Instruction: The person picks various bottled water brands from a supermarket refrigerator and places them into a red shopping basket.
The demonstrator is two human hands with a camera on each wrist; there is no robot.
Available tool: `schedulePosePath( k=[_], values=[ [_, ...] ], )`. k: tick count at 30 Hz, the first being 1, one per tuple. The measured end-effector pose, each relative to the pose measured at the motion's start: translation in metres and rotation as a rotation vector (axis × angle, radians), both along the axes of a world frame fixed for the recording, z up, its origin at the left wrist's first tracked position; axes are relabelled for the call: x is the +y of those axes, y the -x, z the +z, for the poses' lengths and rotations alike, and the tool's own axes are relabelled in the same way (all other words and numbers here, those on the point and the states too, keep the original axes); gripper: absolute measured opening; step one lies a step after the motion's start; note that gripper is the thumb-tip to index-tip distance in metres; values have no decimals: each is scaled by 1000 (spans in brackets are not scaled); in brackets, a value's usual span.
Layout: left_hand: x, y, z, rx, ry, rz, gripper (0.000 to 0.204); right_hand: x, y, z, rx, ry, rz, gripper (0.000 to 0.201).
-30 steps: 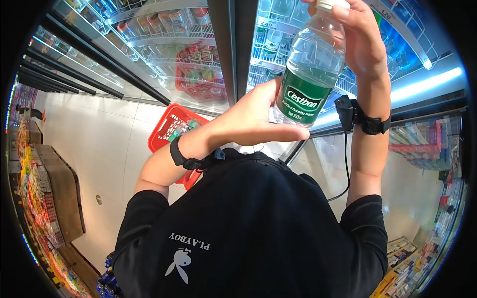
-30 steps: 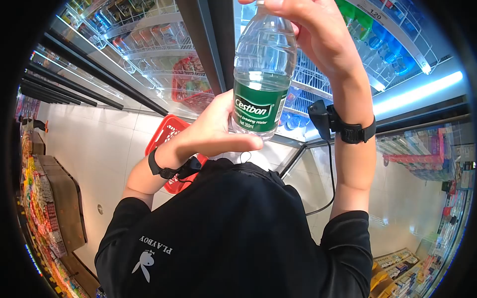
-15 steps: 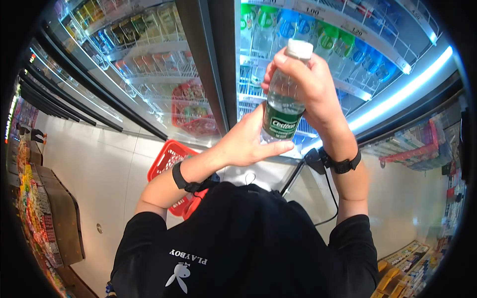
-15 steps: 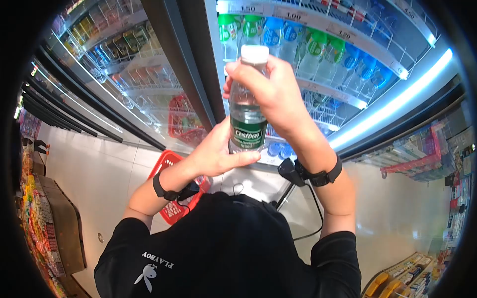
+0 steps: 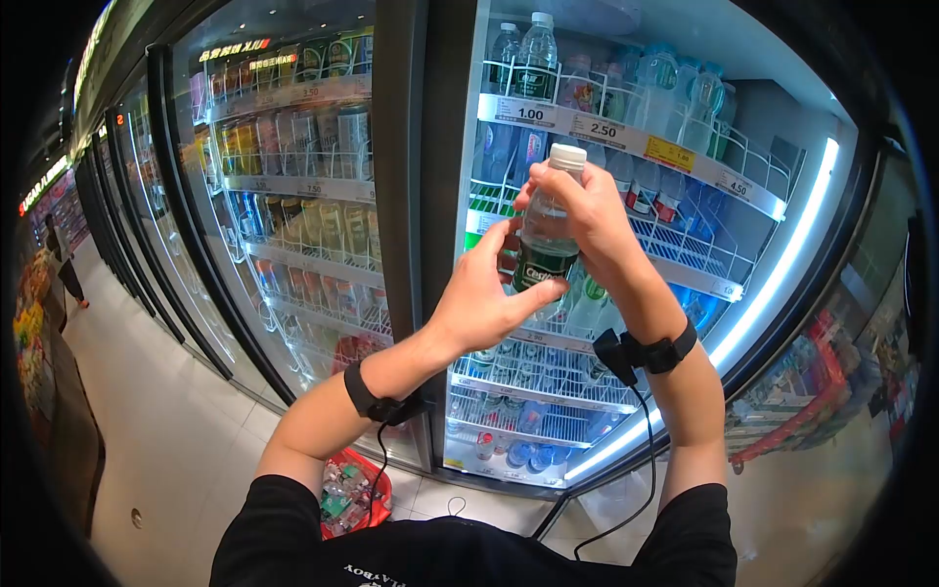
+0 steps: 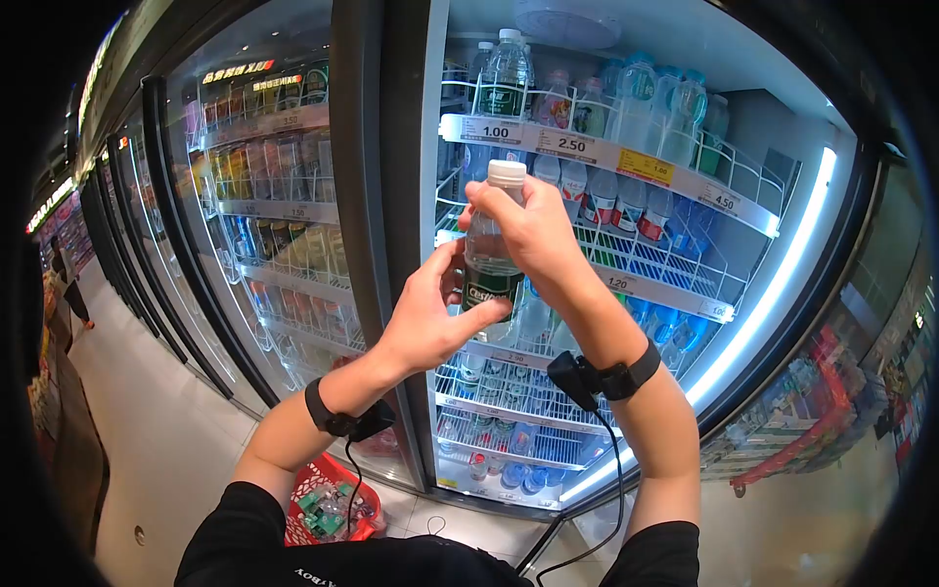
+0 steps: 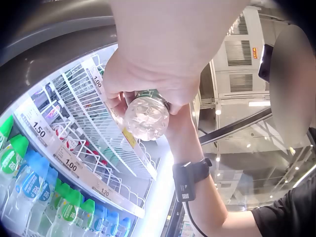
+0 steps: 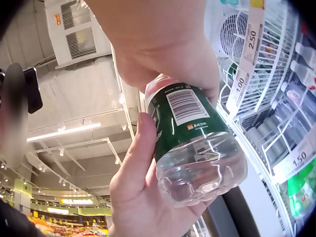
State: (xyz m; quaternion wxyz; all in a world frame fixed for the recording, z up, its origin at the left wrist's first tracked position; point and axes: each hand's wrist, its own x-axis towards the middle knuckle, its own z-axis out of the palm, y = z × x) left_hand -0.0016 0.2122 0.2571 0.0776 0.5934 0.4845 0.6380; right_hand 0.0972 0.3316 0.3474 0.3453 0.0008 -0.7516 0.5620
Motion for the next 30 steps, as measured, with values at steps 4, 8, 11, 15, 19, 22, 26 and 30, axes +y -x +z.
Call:
schedulePosePath(
  k=[4, 8, 11, 15, 19, 22, 26, 30],
  values=[
    [17, 11, 43, 77, -88, 122, 55, 29, 13, 45, 82, -331, -179, 74],
    [37, 34, 91, 178, -125, 256, 52, 58, 24, 75, -22, -419, -292, 89],
    [59, 56, 125, 311, -150, 389, 51, 73, 38, 106, 20, -494, -261, 73],
    [83, 70, 170, 335, -103, 438, 53, 90, 54, 150, 85, -751, -451, 64],
    [93, 69, 203, 369, -44, 463, 62, 58, 38, 172, -172, -782, -726, 44],
    [103, 89, 217, 437, -57, 475, 58, 106, 92, 184, 192, -844, -436, 53],
    [132, 114, 230, 451, -104, 461, 51, 141, 110, 186, 364, -949, -541, 57],
    [141, 114, 235, 373, 31, 601, 64, 184, 146, 181, 308, -1152, -779, 63]
  ],
)
